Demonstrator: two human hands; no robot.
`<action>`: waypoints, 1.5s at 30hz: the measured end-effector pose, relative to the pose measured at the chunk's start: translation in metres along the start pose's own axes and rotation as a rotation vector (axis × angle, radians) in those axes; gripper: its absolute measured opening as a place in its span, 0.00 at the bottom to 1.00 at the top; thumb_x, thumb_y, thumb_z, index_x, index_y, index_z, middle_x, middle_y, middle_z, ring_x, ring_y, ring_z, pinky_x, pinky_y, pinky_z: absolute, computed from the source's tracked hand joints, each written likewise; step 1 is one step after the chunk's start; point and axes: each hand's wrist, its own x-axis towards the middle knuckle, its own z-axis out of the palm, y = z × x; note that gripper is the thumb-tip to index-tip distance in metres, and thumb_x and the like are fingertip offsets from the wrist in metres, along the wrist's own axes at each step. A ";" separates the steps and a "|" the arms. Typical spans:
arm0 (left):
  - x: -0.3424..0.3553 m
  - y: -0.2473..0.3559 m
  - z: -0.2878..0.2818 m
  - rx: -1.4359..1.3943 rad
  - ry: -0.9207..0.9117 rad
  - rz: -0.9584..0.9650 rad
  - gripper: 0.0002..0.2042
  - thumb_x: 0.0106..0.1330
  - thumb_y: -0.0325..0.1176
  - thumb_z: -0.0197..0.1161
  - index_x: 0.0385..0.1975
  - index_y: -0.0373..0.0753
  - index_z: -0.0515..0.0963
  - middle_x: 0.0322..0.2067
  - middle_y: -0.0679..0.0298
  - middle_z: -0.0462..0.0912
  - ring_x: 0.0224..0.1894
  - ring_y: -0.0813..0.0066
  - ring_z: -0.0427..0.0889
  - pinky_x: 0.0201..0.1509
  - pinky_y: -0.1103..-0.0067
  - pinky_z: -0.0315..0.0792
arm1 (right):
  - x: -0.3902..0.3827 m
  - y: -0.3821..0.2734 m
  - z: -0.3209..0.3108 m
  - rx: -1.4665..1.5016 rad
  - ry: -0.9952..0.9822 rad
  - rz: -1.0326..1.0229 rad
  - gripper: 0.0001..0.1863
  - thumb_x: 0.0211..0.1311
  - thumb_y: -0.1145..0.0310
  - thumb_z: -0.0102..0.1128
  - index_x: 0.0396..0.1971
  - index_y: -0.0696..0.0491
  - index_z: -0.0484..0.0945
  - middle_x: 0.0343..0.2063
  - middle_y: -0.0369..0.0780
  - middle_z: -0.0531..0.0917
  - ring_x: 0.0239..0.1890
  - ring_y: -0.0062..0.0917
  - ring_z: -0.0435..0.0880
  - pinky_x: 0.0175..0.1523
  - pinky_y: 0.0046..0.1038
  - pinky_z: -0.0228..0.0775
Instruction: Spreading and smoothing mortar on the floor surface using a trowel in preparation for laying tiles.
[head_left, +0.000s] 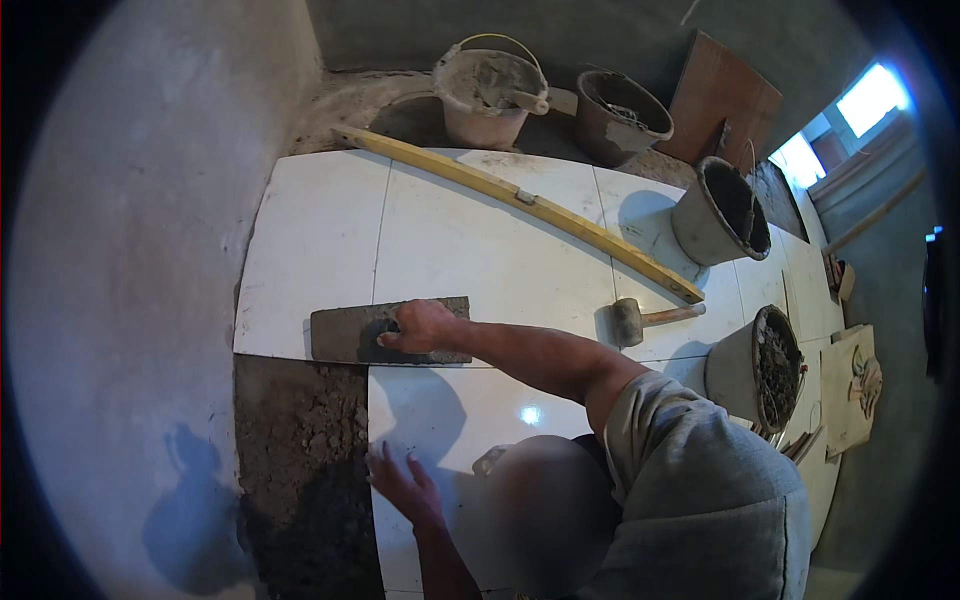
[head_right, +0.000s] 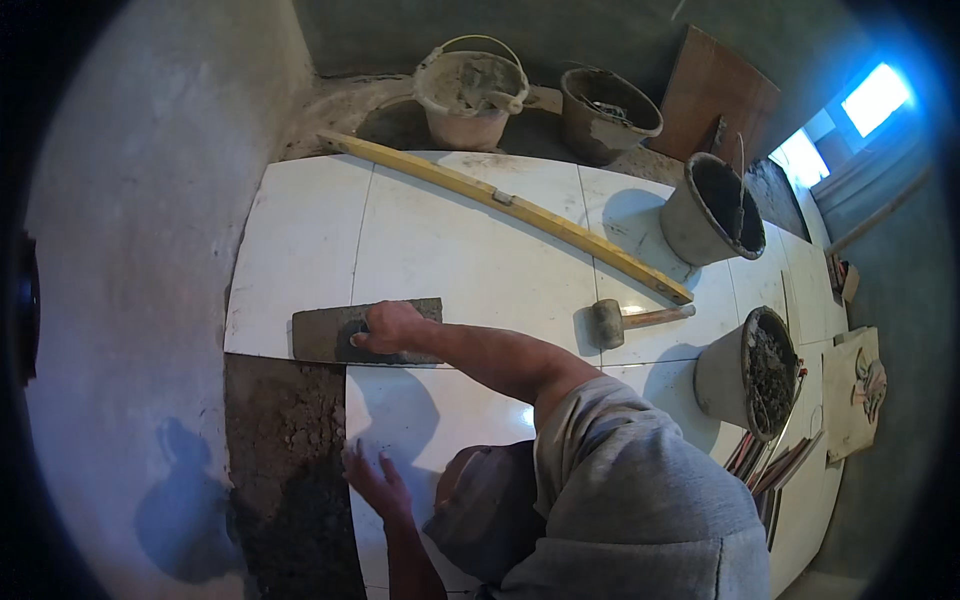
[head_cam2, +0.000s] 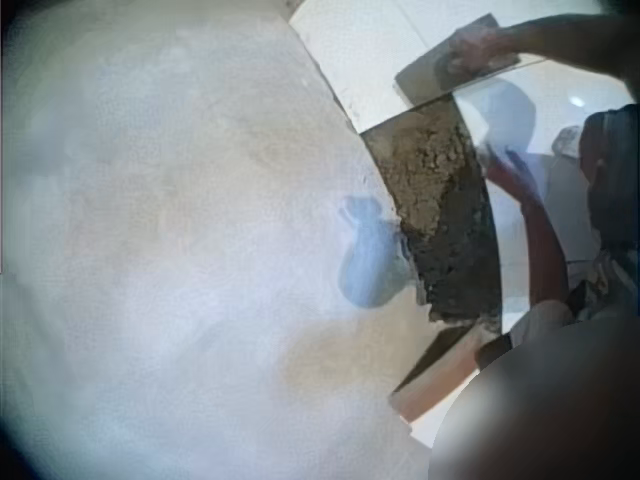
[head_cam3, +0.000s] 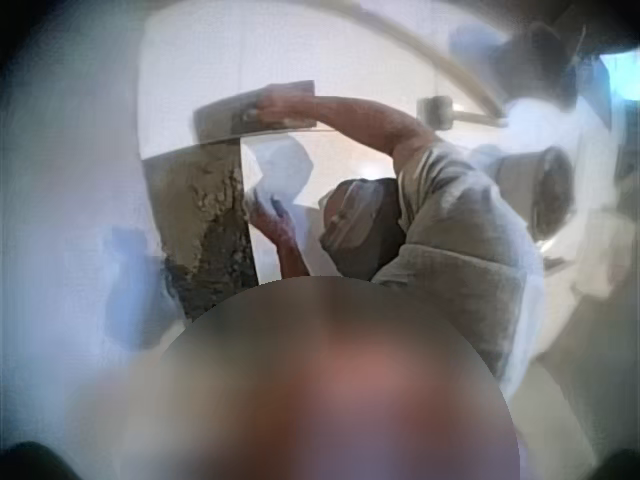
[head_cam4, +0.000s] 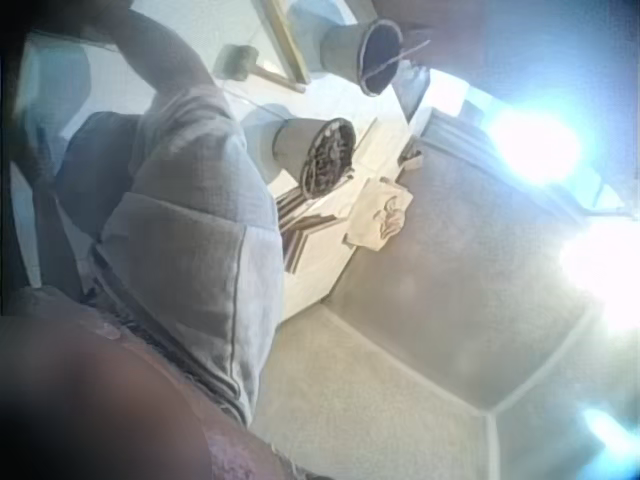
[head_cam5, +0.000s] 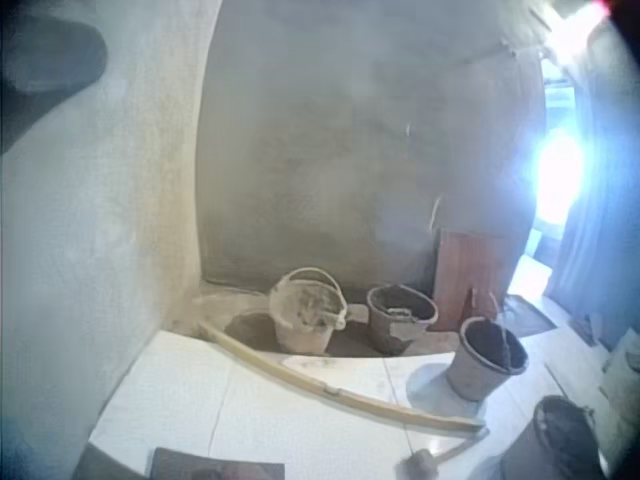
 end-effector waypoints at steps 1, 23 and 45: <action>0.008 0.020 -0.003 -0.079 -0.066 0.035 0.24 0.66 0.36 0.53 0.61 0.38 0.63 0.64 0.47 0.60 0.68 0.48 0.55 0.67 0.49 0.48 | 0.003 0.006 0.000 -0.019 0.001 0.024 0.33 0.56 0.41 0.54 0.33 0.63 0.79 0.30 0.54 0.82 0.39 0.47 0.82 0.47 0.43 0.72; 0.075 0.099 0.070 0.196 -0.464 0.009 0.51 0.55 0.55 0.65 0.67 0.28 0.43 0.67 0.33 0.37 0.70 0.37 0.36 0.69 0.50 0.42 | -0.076 0.175 -0.147 0.568 0.710 0.321 0.19 0.62 0.56 0.52 0.29 0.59 0.79 0.21 0.46 0.81 0.28 0.37 0.82 0.38 0.35 0.72; 0.094 0.115 0.067 0.109 -0.562 -0.254 0.57 0.50 0.55 0.70 0.68 0.31 0.37 0.68 0.36 0.30 0.72 0.42 0.26 0.66 0.41 0.35 | -0.250 0.118 -0.134 -0.242 0.409 0.517 0.11 0.58 0.61 0.55 0.30 0.53 0.76 0.26 0.49 0.81 0.31 0.49 0.81 0.38 0.45 0.72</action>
